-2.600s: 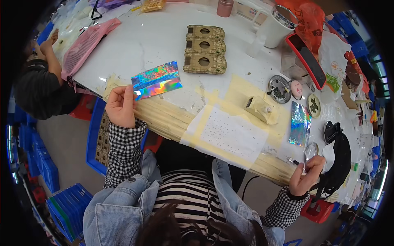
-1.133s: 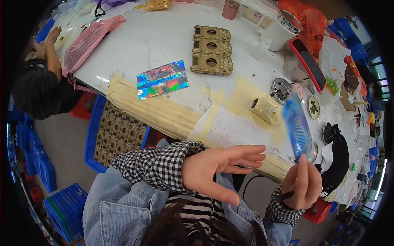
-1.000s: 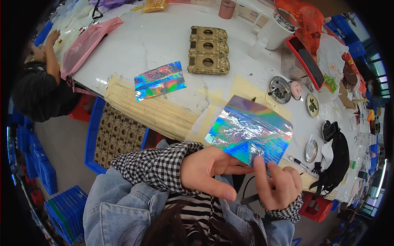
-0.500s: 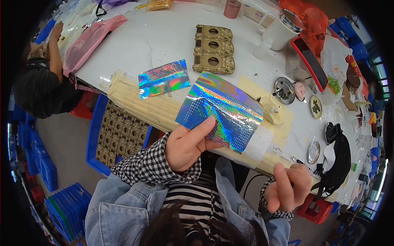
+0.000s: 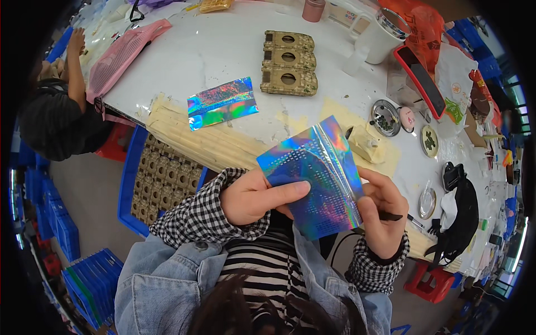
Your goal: Assembling small toy components using tweezers and iridescent material.
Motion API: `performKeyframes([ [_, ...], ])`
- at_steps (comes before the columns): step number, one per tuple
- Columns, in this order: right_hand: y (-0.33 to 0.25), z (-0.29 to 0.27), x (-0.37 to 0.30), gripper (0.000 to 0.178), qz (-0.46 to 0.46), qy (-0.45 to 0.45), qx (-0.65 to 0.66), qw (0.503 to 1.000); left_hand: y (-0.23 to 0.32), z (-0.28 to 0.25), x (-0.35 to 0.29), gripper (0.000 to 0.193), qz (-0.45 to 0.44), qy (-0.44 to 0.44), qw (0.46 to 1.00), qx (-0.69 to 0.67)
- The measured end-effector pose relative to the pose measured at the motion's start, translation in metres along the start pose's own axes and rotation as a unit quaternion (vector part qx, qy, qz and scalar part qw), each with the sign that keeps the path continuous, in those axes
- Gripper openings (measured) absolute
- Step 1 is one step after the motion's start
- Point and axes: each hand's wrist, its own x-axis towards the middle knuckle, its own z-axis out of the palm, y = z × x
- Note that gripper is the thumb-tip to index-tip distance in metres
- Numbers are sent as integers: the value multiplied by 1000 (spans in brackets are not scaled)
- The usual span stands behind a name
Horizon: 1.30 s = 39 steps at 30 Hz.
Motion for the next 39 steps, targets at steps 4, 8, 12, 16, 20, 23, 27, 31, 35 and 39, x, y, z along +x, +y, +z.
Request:
performKeyframes([
  [4, -5, 10, 5, 18, 22, 38, 38, 998, 0, 0, 1, 34, 2, 1, 999, -39],
  [8, -6, 8, -1, 14, -30, 99, 40, 994, -10, -11, 5, 38, 112, -54, 989, 81],
  [12, -6, 4, -6, 24, -185, 146, -175, 956, -5, -11, 1, 42, 132, -55, 985, 94],
  [16, -9, 8, -8, 29, -228, 92, -182, 952, 6, -15, -4, 27, 301, 13, 885, 354],
  [20, -11, 11, -6, 19, -269, 81, -227, 932, 12, -17, -5, 33, 430, 17, 773, 467],
  [23, -6, 12, -5, 20, -312, 84, -259, 910, 9, -20, -9, 38, 438, 51, 756, 485],
  [27, -2, 7, -6, 22, -343, 66, -297, 889, 0, -25, -7, 57, 450, 64, 757, 471],
  [31, 2, 6, -8, 23, -340, 63, -314, 884, 1, -27, -8, 57, 446, 65, 750, 484],
  [35, 2, 6, -7, 24, -330, 58, -303, 892, 5, -28, -5, 42, 457, 14, 748, 482],
  [39, 1, 8, -8, 24, -313, 71, -280, 905, 6, -26, -6, 28, 407, -46, 789, 458],
])
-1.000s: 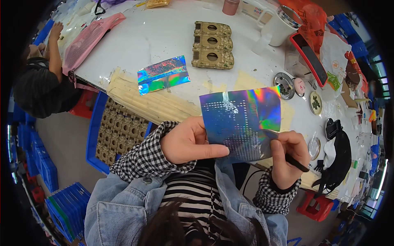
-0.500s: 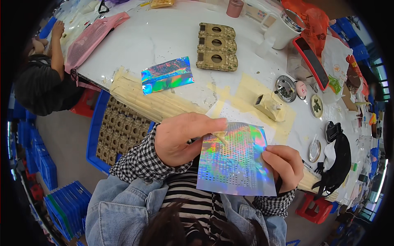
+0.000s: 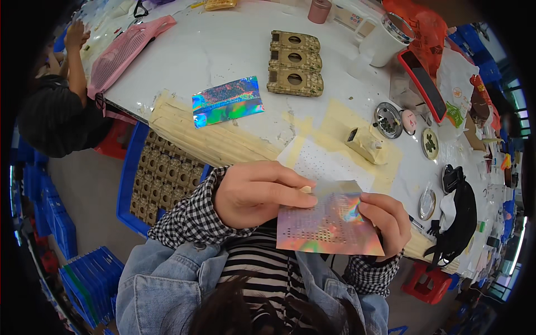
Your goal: Assembling small toy components using tweezers and iridescent material.
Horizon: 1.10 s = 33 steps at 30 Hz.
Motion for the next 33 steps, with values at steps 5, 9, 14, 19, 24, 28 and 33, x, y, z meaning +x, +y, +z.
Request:
performKeyframes([
  [5, -1, -8, -3, 22, 37, -56, 28, 997, -1, 0, -4, 24, -90, -88, 986, -111],
  [9, -5, -17, -8, 22, 109, -97, 94, 985, -3, 2, -10, 28, -158, -128, 957, -207],
  [14, -1, -24, -15, 22, 121, -100, 149, 976, -1, 7, -13, 34, -219, -109, 922, -299],
  [19, -1, -36, -24, 21, 141, -83, 168, 972, 4, -2, -18, 30, -234, -98, 933, -255],
  [24, 2, -38, -25, 21, 130, -39, 169, 976, 1, -28, -57, 24, -283, -115, 918, -254],
  [28, 1, -39, -25, 19, 141, -22, 146, 979, -6, -38, -96, 21, -416, -87, 866, -264],
  [33, 7, -36, -28, 16, 139, -15, 179, 974, -48, -30, -164, 20, -557, 67, 787, -258],
])
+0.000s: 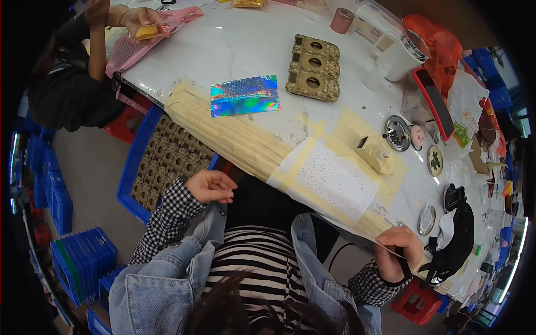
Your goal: Assembling small toy components using tweezers and iridescent material.
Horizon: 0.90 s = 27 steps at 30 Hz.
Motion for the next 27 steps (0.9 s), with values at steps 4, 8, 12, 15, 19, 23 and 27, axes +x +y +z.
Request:
performKeyframes([
  [4, 0, -5, -6, 16, 4, 11, 7, 1000, -46, -4, 32, 22, -64, 116, 991, -28],
  [8, 3, -12, -7, 19, -16, -8, 21, 1000, -65, 5, 57, 22, -46, 167, 985, 18],
  [12, 8, -24, -23, 18, 10, 19, 22, 1000, -62, 3, 87, 19, -35, 192, 979, 49],
  [15, 11, -26, -28, 17, 18, 27, 24, 999, -63, -2, 117, 19, -18, 242, 963, 115],
  [19, 13, -27, -30, 15, 9, 39, 25, 999, -54, 5, 162, 19, 4, 303, 929, 211],
  [23, 14, -32, -34, 14, 17, 52, 9, 998, -53, 5, 183, 20, -3, 325, 909, 262],
  [27, 17, -37, -41, 13, 24, 83, -1, 996, -55, 2, 191, 20, -10, 326, 899, 291],
])
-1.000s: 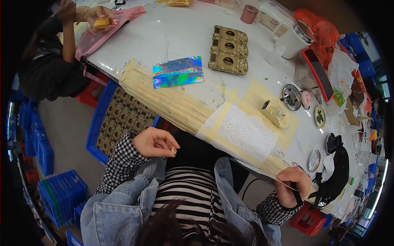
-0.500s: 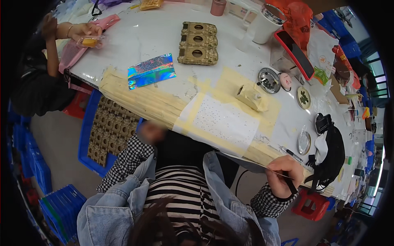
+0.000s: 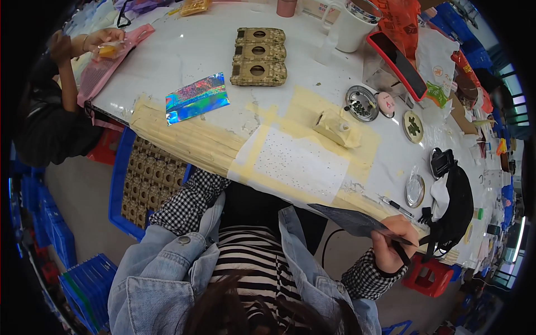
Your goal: Assembling small toy components using tweezers and iridescent material.
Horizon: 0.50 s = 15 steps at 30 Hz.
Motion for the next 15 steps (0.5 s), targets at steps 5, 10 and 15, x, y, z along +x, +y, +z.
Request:
performKeyframes([
  [5, 2, -4, -4, 13, 25, 34, 9, 999, 0, -2, 4, 20, 5, -3, 1000, 24],
  [10, -1, -4, 0, 13, 23, 36, -6, 999, 0, -6, 8, 20, 11, -5, 999, 46],
  [15, -1, -3, -1, 13, 37, 51, -6, 998, -6, -11, 7, 21, 12, -5, 998, 67],
])
